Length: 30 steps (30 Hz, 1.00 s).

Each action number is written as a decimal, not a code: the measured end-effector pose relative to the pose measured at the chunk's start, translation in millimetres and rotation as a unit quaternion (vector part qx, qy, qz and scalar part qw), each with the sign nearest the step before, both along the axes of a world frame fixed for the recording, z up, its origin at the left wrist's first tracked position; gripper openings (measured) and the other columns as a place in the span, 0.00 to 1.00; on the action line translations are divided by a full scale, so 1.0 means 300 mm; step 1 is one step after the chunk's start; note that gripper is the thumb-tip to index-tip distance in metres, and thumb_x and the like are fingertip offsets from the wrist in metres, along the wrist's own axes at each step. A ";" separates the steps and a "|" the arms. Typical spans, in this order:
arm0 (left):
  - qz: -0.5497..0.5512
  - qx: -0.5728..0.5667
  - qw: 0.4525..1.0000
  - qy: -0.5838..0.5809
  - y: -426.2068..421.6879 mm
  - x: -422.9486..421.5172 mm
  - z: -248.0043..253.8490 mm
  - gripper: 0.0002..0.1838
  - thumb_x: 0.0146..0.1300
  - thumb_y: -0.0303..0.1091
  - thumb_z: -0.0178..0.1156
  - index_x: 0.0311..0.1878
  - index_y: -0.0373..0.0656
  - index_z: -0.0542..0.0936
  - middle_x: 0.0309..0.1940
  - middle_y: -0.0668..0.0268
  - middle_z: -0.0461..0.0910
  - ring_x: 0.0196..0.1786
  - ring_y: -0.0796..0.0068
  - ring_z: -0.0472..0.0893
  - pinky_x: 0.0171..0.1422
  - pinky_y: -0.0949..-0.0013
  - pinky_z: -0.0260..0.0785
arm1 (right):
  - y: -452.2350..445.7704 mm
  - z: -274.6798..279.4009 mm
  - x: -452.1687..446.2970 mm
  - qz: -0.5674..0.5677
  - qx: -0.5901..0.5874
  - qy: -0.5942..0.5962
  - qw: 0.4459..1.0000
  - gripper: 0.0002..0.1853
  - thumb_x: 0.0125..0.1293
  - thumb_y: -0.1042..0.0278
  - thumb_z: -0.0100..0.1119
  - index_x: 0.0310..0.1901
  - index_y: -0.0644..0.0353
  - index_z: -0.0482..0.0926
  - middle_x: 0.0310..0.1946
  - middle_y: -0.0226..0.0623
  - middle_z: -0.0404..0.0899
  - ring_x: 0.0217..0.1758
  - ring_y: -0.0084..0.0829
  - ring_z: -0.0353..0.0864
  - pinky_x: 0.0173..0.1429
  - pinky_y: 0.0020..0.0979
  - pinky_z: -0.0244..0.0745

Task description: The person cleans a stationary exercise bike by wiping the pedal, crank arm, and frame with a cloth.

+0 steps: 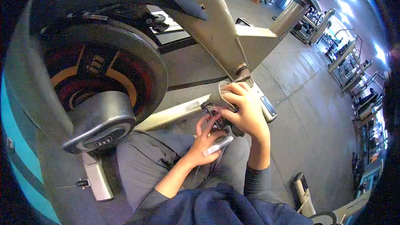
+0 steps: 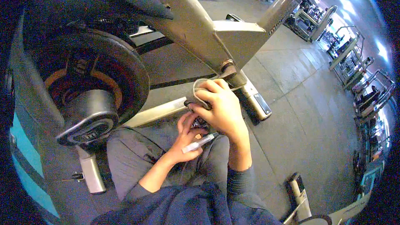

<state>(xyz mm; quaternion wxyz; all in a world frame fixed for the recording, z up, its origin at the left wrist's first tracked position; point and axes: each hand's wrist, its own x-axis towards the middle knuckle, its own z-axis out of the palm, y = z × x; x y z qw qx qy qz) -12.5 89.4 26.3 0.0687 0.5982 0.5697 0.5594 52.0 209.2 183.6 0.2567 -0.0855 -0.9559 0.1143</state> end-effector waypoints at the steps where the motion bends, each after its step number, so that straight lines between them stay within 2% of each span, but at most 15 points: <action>1: 0.004 0.003 1.000 0.008 0.001 0.001 -0.004 0.27 0.36 0.28 0.63 0.47 0.50 0.76 0.72 0.59 0.52 0.73 0.43 0.42 0.73 0.46 0.47 | -0.001 0.001 -0.001 0.014 0.002 0.003 1.000 0.13 0.47 0.63 0.69 0.33 0.61 0.81 0.40 0.37 0.78 0.48 0.40 0.73 0.51 0.38 0.69; 5: -0.001 0.009 1.000 0.004 0.000 0.003 0.003 0.27 0.37 0.29 0.63 0.48 0.50 0.75 0.71 0.59 0.52 0.72 0.43 0.43 0.72 0.46 0.48 | -0.001 -0.020 -0.005 0.021 0.003 0.016 1.000 0.12 0.49 0.65 0.68 0.33 0.63 0.81 0.40 0.39 0.80 0.46 0.41 0.76 0.50 0.37 0.70; 7: 0.003 0.007 1.000 0.001 0.002 0.004 -0.001 0.27 0.37 0.29 0.63 0.48 0.50 0.75 0.71 0.59 0.52 0.72 0.42 0.43 0.72 0.45 0.48 | 0.010 -0.078 -0.005 -0.065 -0.008 0.153 0.986 0.12 0.52 0.61 0.67 0.31 0.62 0.81 0.36 0.41 0.80 0.42 0.42 0.79 0.48 0.36 0.73; 8: 0.005 0.005 1.000 -0.002 0.005 0.008 -0.003 0.27 0.37 0.29 0.63 0.48 0.50 0.75 0.71 0.58 0.52 0.72 0.42 0.43 0.72 0.45 0.48 | 0.020 -0.099 0.003 -0.082 -0.034 0.186 0.978 0.13 0.55 0.62 0.65 0.30 0.66 0.80 0.36 0.46 0.81 0.41 0.44 0.80 0.48 0.35 0.73; 10: 0.001 0.007 1.000 -0.003 0.013 0.010 -0.011 0.27 0.37 0.29 0.63 0.48 0.50 0.75 0.72 0.57 0.51 0.72 0.41 0.43 0.71 0.44 0.48 | 0.037 -0.130 0.013 -0.095 -0.118 0.231 0.961 0.12 0.57 0.64 0.63 0.30 0.67 0.81 0.37 0.47 0.81 0.43 0.44 0.80 0.48 0.34 0.72; 14: 0.007 0.004 1.000 0.009 0.013 0.011 -0.006 0.28 0.38 0.30 0.64 0.49 0.50 0.75 0.72 0.56 0.51 0.72 0.40 0.42 0.71 0.43 0.47 | 0.074 -0.141 0.022 -0.061 -0.133 0.236 0.961 0.10 0.56 0.66 0.63 0.30 0.67 0.82 0.36 0.46 0.81 0.43 0.43 0.80 0.48 0.34 0.72; 16: 0.008 0.005 1.000 0.016 0.011 0.008 -0.008 0.28 0.37 0.31 0.64 0.49 0.50 0.75 0.72 0.56 0.51 0.72 0.40 0.42 0.72 0.43 0.46 | 0.090 -0.132 0.017 0.051 -0.084 0.228 0.969 0.09 0.53 0.67 0.65 0.29 0.66 0.82 0.34 0.43 0.82 0.42 0.42 0.80 0.48 0.35 0.72; 17: 0.011 0.006 1.000 0.021 0.010 0.006 -0.010 0.28 0.37 0.31 0.64 0.49 0.50 0.75 0.72 0.56 0.51 0.72 0.41 0.42 0.72 0.43 0.46 | 0.083 -0.125 0.013 0.065 -0.095 0.237 0.965 0.08 0.50 0.68 0.67 0.27 0.64 0.83 0.31 0.39 0.82 0.43 0.40 0.80 0.48 0.35 0.73; 21: 0.011 0.009 1.000 0.024 0.009 0.001 -0.016 0.28 0.37 0.31 0.64 0.48 0.50 0.76 0.72 0.57 0.51 0.72 0.42 0.43 0.72 0.44 0.46 | 0.077 -0.118 0.012 0.124 -0.105 0.226 0.961 0.07 0.49 0.67 0.68 0.24 0.62 0.83 0.28 0.37 0.82 0.43 0.37 0.81 0.48 0.34 0.73; 25: 0.013 0.020 1.000 0.015 0.005 -0.001 -0.016 0.27 0.36 0.30 0.63 0.47 0.49 0.76 0.71 0.57 0.52 0.72 0.42 0.44 0.72 0.45 0.47 | 0.068 -0.118 0.012 0.123 -0.107 0.205 0.965 0.09 0.51 0.65 0.66 0.28 0.63 0.83 0.31 0.39 0.82 0.43 0.39 0.81 0.49 0.35 0.73; 28: 0.016 0.014 1.000 0.017 0.004 0.005 -0.011 0.27 0.35 0.30 0.63 0.47 0.49 0.76 0.71 0.57 0.52 0.72 0.42 0.45 0.72 0.45 0.47 | 0.048 -0.098 0.011 0.066 -0.075 0.192 0.976 0.12 0.55 0.61 0.63 0.33 0.64 0.82 0.36 0.41 0.82 0.45 0.42 0.79 0.50 0.36 0.73; 30: 0.018 0.005 1.000 0.019 0.001 0.006 -0.002 0.26 0.36 0.30 0.63 0.46 0.49 0.76 0.71 0.57 0.52 0.72 0.42 0.45 0.72 0.45 0.47 | 0.035 -0.063 0.013 0.024 -0.015 0.121 0.992 0.15 0.57 0.59 0.61 0.38 0.64 0.80 0.41 0.42 0.81 0.47 0.44 0.78 0.51 0.37 0.73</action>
